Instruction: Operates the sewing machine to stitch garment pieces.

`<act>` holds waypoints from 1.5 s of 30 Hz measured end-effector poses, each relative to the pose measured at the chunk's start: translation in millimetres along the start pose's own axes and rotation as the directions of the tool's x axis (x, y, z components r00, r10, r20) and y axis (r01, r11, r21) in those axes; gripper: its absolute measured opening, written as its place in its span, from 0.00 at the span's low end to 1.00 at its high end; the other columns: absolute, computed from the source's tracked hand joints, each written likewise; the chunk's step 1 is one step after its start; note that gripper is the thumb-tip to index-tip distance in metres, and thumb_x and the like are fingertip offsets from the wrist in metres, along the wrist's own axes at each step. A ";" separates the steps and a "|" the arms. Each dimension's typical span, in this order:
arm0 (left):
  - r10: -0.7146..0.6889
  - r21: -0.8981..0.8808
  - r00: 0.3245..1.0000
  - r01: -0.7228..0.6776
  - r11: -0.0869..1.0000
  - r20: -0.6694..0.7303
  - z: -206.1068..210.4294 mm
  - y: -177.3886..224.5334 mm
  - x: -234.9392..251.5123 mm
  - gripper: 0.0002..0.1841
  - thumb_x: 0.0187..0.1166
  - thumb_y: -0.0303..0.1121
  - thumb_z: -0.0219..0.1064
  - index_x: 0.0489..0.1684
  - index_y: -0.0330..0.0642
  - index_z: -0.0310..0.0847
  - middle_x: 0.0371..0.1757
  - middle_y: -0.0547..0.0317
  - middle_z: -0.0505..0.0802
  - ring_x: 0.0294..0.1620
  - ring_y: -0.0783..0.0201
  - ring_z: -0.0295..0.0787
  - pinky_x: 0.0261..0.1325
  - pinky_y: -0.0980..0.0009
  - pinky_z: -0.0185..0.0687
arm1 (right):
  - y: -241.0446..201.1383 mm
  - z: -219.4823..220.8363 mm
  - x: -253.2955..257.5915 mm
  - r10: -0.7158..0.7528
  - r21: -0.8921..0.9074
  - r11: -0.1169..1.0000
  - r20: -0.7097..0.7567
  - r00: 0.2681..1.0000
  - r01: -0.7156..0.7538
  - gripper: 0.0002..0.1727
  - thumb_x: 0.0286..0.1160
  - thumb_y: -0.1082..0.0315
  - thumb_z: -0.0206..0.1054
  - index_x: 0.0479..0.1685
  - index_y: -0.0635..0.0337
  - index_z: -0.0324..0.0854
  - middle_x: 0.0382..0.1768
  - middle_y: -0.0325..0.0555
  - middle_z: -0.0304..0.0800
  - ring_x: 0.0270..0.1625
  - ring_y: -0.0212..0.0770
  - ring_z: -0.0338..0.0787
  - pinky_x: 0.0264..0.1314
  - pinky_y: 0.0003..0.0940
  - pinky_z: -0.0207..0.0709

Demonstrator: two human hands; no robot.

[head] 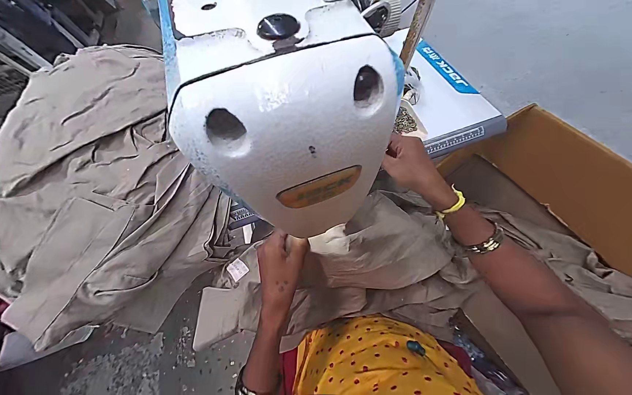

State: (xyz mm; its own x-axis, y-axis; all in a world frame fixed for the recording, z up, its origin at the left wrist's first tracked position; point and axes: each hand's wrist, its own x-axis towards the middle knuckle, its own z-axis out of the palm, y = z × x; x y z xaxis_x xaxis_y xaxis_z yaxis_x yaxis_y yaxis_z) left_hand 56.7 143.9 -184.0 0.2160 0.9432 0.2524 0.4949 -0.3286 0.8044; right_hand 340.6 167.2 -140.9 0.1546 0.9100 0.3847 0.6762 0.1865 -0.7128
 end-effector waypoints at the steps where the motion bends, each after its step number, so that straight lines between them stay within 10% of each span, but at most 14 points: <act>1: 0.136 0.001 0.990 -0.136 0.991 0.047 -9.0 9.2 -7.9 0.21 0.82 0.41 0.61 0.22 0.32 0.81 0.16 0.59 0.80 0.18 0.73 0.76 0.25 0.74 0.73 | -14.5 5.0 -7.9 -0.151 -0.077 0.986 -0.029 0.988 0.149 0.06 0.75 0.71 0.71 0.41 0.64 0.88 0.34 0.47 0.92 0.35 0.37 0.90 0.41 0.37 0.83; 4: 0.329 -0.138 0.906 -0.301 0.943 0.267 -26.8 26.6 -26.3 0.23 0.87 0.47 0.60 0.18 0.44 0.75 0.12 0.66 0.73 0.14 0.79 0.66 0.19 0.82 0.61 | -39.9 31.1 -37.1 -0.637 -0.282 0.739 0.001 0.771 0.612 0.10 0.77 0.65 0.68 0.32 0.61 0.88 0.28 0.48 0.92 0.35 0.43 0.93 0.37 0.36 0.84; 7: 0.276 -0.062 0.932 -0.269 0.961 0.234 -22.5 22.3 -29.2 0.20 0.84 0.49 0.61 0.29 0.44 0.87 0.17 0.67 0.83 0.18 0.80 0.74 0.23 0.82 0.70 | -54.2 47.7 -40.4 -0.783 -0.302 0.552 0.132 0.608 0.777 0.11 0.76 0.71 0.65 0.25 0.56 0.86 0.23 0.43 0.89 0.32 0.43 0.90 0.33 0.34 0.78; 13: 0.162 -0.145 0.983 -0.148 0.978 0.088 -61.5 3.3 -29.9 0.18 0.85 0.45 0.63 0.39 0.39 0.92 0.35 0.71 0.95 0.38 0.90 0.87 0.46 0.87 0.84 | -60.6 33.6 -64.9 -0.438 0.339 0.885 0.382 0.814 0.318 0.17 0.86 0.54 0.62 0.46 0.63 0.77 0.32 0.46 0.85 0.38 0.38 0.84 0.47 0.33 0.77; 20: -0.178 0.046 0.983 0.180 0.983 -0.040 -101.6 -59.4 -23.3 0.16 0.82 0.44 0.64 0.40 0.39 0.90 0.29 0.73 0.92 0.27 0.91 0.82 0.34 0.89 0.78 | -61.1 44.0 -32.6 0.140 0.048 0.983 0.416 0.899 -0.175 0.20 0.67 0.51 0.79 0.39 0.59 0.82 0.25 0.40 0.81 0.32 0.38 0.82 0.36 0.43 0.72; 33: -0.061 0.123 0.998 0.063 0.990 -0.018 -85.6 -43.4 -5.3 0.18 0.82 0.48 0.63 0.39 0.44 0.92 0.33 0.72 0.93 0.30 0.90 0.83 0.37 0.85 0.77 | -32.4 15.3 -33.0 0.090 0.030 0.993 0.384 0.919 -0.110 0.07 0.79 0.66 0.70 0.41 0.57 0.76 0.18 0.33 0.72 0.19 0.29 0.71 0.25 0.30 0.66; 39: 0.044 0.312 0.999 -0.034 0.950 -0.026 -75.5 -52.1 -2.9 0.24 0.82 0.55 0.59 0.35 0.44 0.92 0.24 0.63 0.90 0.24 0.74 0.82 0.32 0.66 0.75 | 51.7 -39.6 -42.8 0.224 -0.098 0.973 0.211 0.952 -0.207 0.16 0.74 0.62 0.76 0.47 0.65 0.79 0.19 0.42 0.75 0.22 0.40 0.75 0.28 0.43 0.72; 42: 0.129 0.366 0.991 -0.134 0.921 0.038 -58.5 -48.2 -1.8 0.25 0.86 0.49 0.55 0.49 0.37 0.92 0.44 0.43 0.95 0.48 0.42 0.92 0.54 0.38 0.80 | 82.4 -65.5 -39.1 0.269 -0.423 0.856 -0.128 0.955 -0.298 0.17 0.78 0.60 0.74 0.47 0.67 0.81 0.24 0.59 0.83 0.31 0.61 0.84 0.45 0.66 0.72; 45: 0.077 0.119 0.976 -0.103 0.988 0.201 -35.8 -30.7 4.8 0.32 0.90 0.52 0.46 0.73 0.32 0.78 0.71 0.42 0.87 0.75 0.52 0.81 0.79 0.52 0.72 | 70.2 -48.1 -21.0 0.027 -0.537 0.839 -0.116 0.993 -0.085 0.16 0.79 0.59 0.72 0.50 0.64 0.89 0.45 0.62 0.92 0.54 0.66 0.88 0.64 0.72 0.69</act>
State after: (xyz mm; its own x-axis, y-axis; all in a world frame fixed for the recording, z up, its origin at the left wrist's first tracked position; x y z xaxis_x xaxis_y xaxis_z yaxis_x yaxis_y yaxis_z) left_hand 12.5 160.2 -188.3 0.4188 0.8857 0.2004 0.5667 -0.4274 0.7044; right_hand 419.5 143.4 -170.8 0.2551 0.8657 0.4307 0.9412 -0.1203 -0.3156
